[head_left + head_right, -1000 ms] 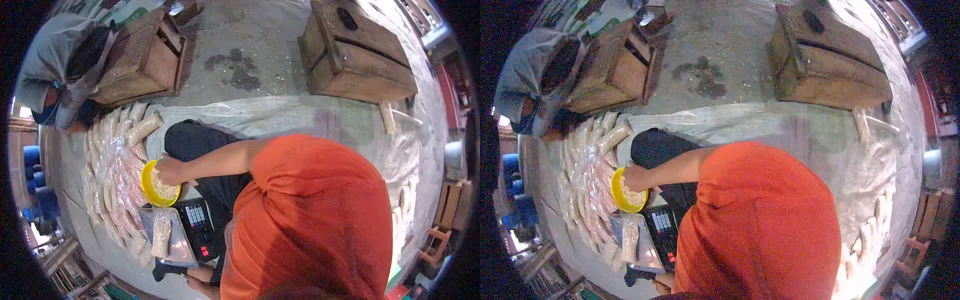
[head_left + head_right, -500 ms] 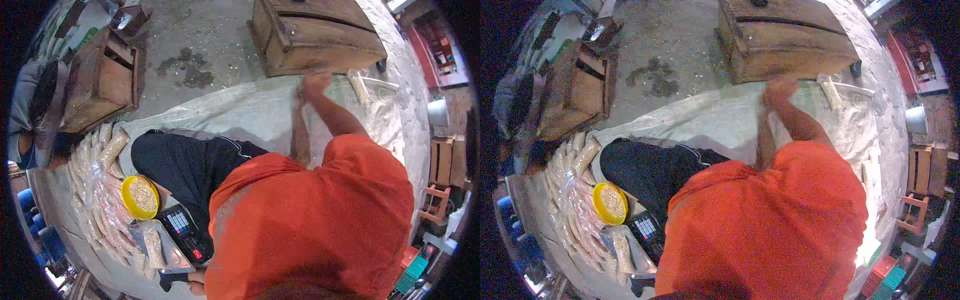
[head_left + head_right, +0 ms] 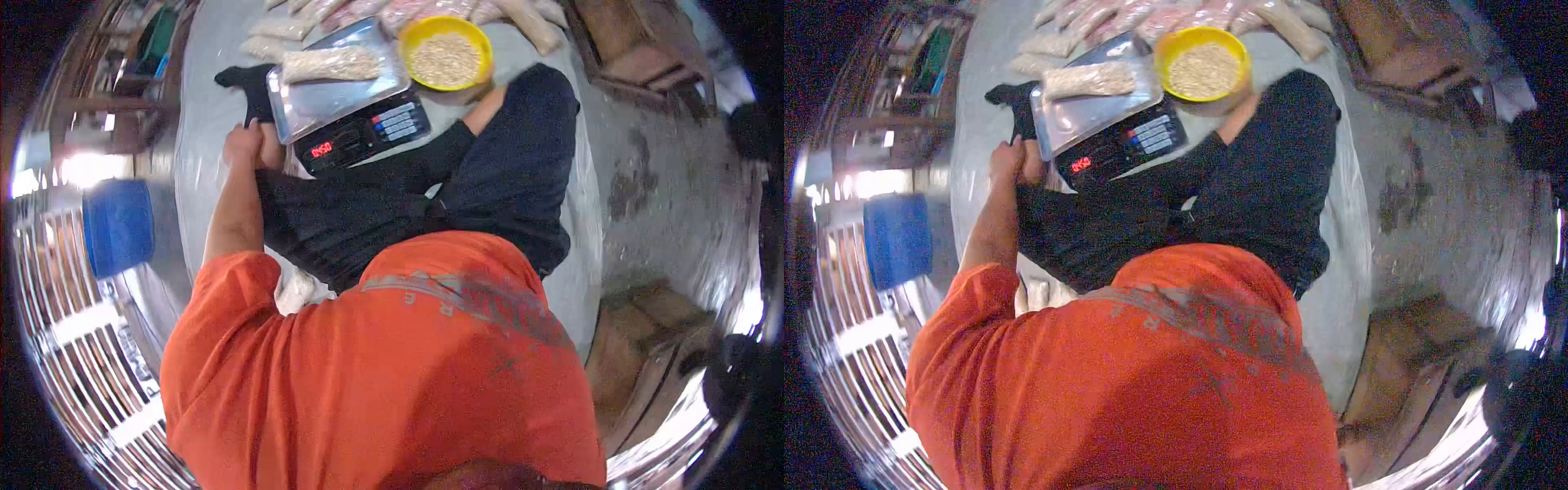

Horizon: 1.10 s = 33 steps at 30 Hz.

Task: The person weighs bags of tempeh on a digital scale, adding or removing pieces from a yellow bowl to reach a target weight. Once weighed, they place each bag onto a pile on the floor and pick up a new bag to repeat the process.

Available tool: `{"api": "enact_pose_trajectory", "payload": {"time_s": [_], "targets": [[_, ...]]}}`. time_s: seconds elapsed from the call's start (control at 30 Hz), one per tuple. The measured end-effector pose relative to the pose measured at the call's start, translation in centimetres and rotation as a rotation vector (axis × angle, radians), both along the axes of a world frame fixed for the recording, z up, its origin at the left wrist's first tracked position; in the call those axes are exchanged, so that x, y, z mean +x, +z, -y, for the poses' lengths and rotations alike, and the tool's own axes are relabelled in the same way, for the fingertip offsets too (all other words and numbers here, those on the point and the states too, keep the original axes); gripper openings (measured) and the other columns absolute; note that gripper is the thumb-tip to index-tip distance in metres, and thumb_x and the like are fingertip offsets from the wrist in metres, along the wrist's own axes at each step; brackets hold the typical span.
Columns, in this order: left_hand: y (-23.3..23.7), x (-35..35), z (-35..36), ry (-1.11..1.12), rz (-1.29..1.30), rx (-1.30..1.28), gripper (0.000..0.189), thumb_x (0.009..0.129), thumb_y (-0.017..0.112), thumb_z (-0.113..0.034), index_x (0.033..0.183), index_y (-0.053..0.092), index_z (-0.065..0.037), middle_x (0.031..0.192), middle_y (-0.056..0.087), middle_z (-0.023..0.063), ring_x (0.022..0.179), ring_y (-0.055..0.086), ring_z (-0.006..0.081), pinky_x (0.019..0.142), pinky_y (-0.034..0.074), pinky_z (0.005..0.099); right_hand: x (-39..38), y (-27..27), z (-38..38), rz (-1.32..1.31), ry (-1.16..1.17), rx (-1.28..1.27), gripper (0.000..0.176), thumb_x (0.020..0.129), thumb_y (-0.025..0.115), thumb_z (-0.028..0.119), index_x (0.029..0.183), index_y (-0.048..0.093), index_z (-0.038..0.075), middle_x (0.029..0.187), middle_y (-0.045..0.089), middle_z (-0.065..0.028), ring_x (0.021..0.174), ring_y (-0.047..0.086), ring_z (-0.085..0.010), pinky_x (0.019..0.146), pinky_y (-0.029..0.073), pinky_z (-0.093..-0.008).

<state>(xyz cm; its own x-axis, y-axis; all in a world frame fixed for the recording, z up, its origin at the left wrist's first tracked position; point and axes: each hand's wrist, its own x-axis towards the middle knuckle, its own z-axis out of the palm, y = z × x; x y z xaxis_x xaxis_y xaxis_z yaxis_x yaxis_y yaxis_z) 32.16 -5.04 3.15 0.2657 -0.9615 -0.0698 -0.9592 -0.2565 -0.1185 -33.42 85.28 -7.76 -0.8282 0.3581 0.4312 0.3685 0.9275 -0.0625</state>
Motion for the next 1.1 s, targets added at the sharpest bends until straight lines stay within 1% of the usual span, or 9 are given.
{"api": "enact_pose_trajectory", "payload": {"time_s": [0.23,0.53,0.6,0.63,0.7,0.8,0.9,1.0,1.1], "targets": [[-0.2,0.8,-0.2,0.047,-0.043,0.001,0.066,0.099,0.047,-0.059,0.125,0.068,-0.002,0.128,0.067,0.0274,0.123,0.063,0.0439,0.103,0.049,0.0528,-1.2,6.5,4.0,0.460,0.255,-0.286,0.037,0.091,0.061,0.030,0.114,0.062,0.002,0.115,0.061,-0.0153,0.104,0.058,-0.0306,0.087,0.048,-0.0440],[-2.6,3.7,-1.0,0.103,-0.235,-0.080,0.068,0.098,0.049,-0.062,0.123,0.068,-0.002,0.122,0.069,0.0272,0.117,0.064,0.0447,0.099,0.051,0.0533,-5.4,20.2,24.0,1.461,0.507,-0.563,0.021,0.089,0.065,0.024,0.101,0.073,0.009,0.100,0.071,-0.0064,0.089,0.066,-0.0217,0.076,0.054,-0.0385],[-4.9,4.2,-0.5,0.008,-0.261,-0.248,0.062,0.099,0.052,-0.057,0.124,0.068,-0.002,0.121,0.069,0.0261,0.115,0.065,0.0443,0.098,0.051,0.0528,-8.4,19.9,29.2,1.497,0.581,-0.760,0.018,0.089,0.066,0.023,0.098,0.076,0.011,0.097,0.073,-0.0045,0.086,0.068,-0.0197,0.073,0.055,-0.0373],[-6.1,4.9,-0.6,-0.092,-0.262,-0.417,0.057,0.099,0.055,-0.052,0.124,0.068,-0.003,0.120,0.070,0.0250,0.113,0.066,0.0438,0.097,0.051,0.0524,-4.6,22.4,35.8,1.253,0.715,-0.519,0.012,0.090,0.064,0.017,0.097,0.072,0.012,0.086,0.066,0.0037,0.069,0.059,-0.0112,0.058,0.047,-0.0290],[-3.9,2.3,-1.3,-0.243,-0.412,-0.464,0.047,0.099,0.060,-0.040,0.126,0.067,-0.002,0.118,0.070,0.0240,0.109,0.067,0.0422,0.096,0.052,0.0507,-11.0,18.3,39.5,1.211,1.098,-0.536,0.011,0.093,0.064,0.018,0.100,0.069,0.012,0.081,0.060,0.0050,0.067,0.055,-0.0111,0.059,0.046,-0.0299],[1.4,-6.1,-4.3,-0.388,-0.624,-0.477,0.040,0.092,0.068,-0.025,0.125,0.068,-0.004,0.109,0.072,0.0216,0.100,0.068,0.0396,0.091,0.053,0.0489,-13.0,15.6,52.3,1.055,1.097,-0.637,0.015,0.099,0.061,0.024,0.106,0.068,0.013,0.078,0.056,0.0045,0.068,0.053,-0.0099,0.062,0.047,-0.0299],[-1.5,-14.4,-5.3,-0.853,-0.826,-0.729,0.040,0.083,0.072,-0.016,0.121,0.070,-0.007,0.113,0.069,0.0172,0.113,0.062,0.0364,0.100,0.044,0.0513,-15.3,12.1,65.8,0.964,1.245,-0.620,0.024,0.102,0.060,0.031,0.115,0.071,0.014,0.079,0.060,0.0019,0.065,0.056,-0.0124,0.062,0.048,-0.0309],[-0.2,-22.8,-4.6,-0.941,-0.608,-0.703,0.057,0.085,0.061,-0.014,0.141,0.058,-0.004,0.141,0.058,0.0246,0.132,0.052,0.0414,0.112,0.038,0.0542,-13.2,10.2,78.2,1.041,1.383,-0.586,0.028,0.102,0.060,0.032,0.118,0.072,0.013,0.082,0.064,0.0009,0.062,0.058,-0.0135,0.060,0.049,-0.0315],[-1.0,-26.5,-2.6,-0.865,-0.448,-0.472,0.043,0.084,0.062,-0.014,0.125,0.070,-0.003,0.143,0.055,0.0279,0.134,0.050,0.0431,0.114,0.038,0.0545,-18.5,3.0,87.7,0.662,1.864,-0.039,0.024,0.099,0.062,0.026,0.112,0.072,0.009,0.084,0.067,-0.0024,0.062,0.061,-0.0181,0.057,0.050,-0.0340]]}}
